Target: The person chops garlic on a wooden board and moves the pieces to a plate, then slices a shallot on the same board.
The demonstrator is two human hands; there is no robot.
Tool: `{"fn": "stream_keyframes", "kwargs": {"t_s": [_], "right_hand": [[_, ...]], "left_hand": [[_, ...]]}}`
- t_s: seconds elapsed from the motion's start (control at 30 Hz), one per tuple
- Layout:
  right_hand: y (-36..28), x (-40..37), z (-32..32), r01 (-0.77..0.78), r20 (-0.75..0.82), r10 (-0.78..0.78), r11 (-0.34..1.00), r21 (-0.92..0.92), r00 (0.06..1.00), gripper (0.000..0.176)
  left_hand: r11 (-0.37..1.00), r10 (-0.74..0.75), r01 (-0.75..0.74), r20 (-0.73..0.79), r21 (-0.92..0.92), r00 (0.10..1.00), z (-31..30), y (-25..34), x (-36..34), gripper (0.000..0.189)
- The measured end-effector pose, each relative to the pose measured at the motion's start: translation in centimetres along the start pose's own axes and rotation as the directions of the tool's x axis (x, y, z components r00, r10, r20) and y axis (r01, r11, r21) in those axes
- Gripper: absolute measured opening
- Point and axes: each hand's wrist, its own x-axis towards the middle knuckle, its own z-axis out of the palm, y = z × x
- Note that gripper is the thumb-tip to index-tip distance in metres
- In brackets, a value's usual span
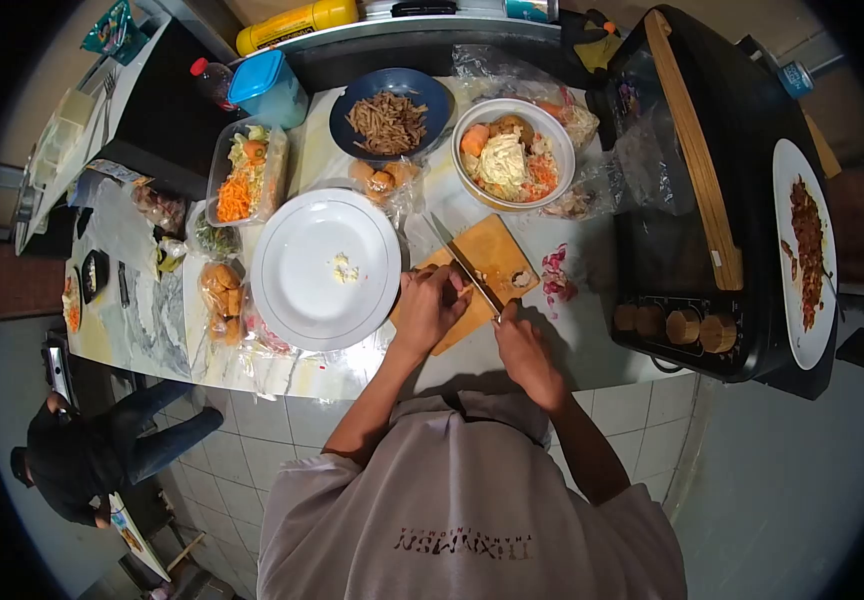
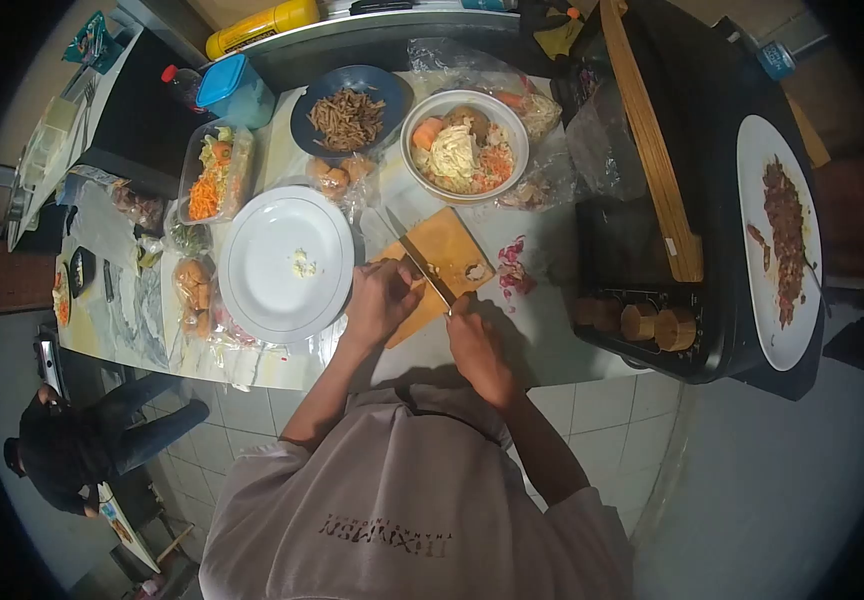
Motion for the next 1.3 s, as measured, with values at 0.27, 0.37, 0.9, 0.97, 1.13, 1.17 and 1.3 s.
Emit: {"fn": "stream_keyframes", "kwargs": {"t_s": [0.27, 0.37, 0.9, 0.97, 1.13, 1.17, 1.3], "right_hand": [[-1.1, 0.4, 1.7, 0.021, -0.039, -0.017, 0.994, 0.110, 0.999, 0.027], [-1.3, 0.5, 1.2, 0.004, -0.010, -0.003, 0.995, 0.102, 1.000, 0.027], [-0.6, 0.1, 0.6, 0.001, -0.026, 0.002, 0.993, 0.120, 1.000, 0.038], [-0.7, -0.1, 0.2, -0.010, -0.030, 0.012, 0.998, 0.062, 0.999, 0.042], [-0.9, 0.2, -0.9, -0.060, 0.028, 0.058, 0.996, 0.059, 0.998, 0.042], [-1.0, 0.2, -0.9, -0.088, 0.064, 0.084, 0.994, 0.064, 0.994, 0.043], [-0.5, 0.1, 0.1, -0.060, -0.014, 0.061, 0.996, 0.072, 0.998, 0.039]], "left_hand": [[0.994, 0.109, -0.112, -0.133, -0.015, 0.985, -0.5, -1.0, -0.5, 0.023], [0.993, 0.113, -0.114, -0.154, 0.002, 0.982, -0.2, -0.9, -0.6, 0.023], [0.992, 0.121, -0.124, -0.108, -0.026, 0.987, -0.4, -0.8, -0.4, 0.027], [0.994, 0.102, -0.101, -0.022, 0.027, 0.995, -1.1, -0.6, -0.6, 0.027], [0.990, 0.080, -0.078, -0.010, 0.116, 0.997, -1.2, 0.6, -1.2, 0.024], [0.988, 0.081, -0.078, -0.015, 0.131, 0.997, -1.2, 0.6, -1.2, 0.023], [0.984, 0.104, -0.097, -0.042, 0.149, 0.994, -0.9, 0.7, -1.1, 0.020]]}}
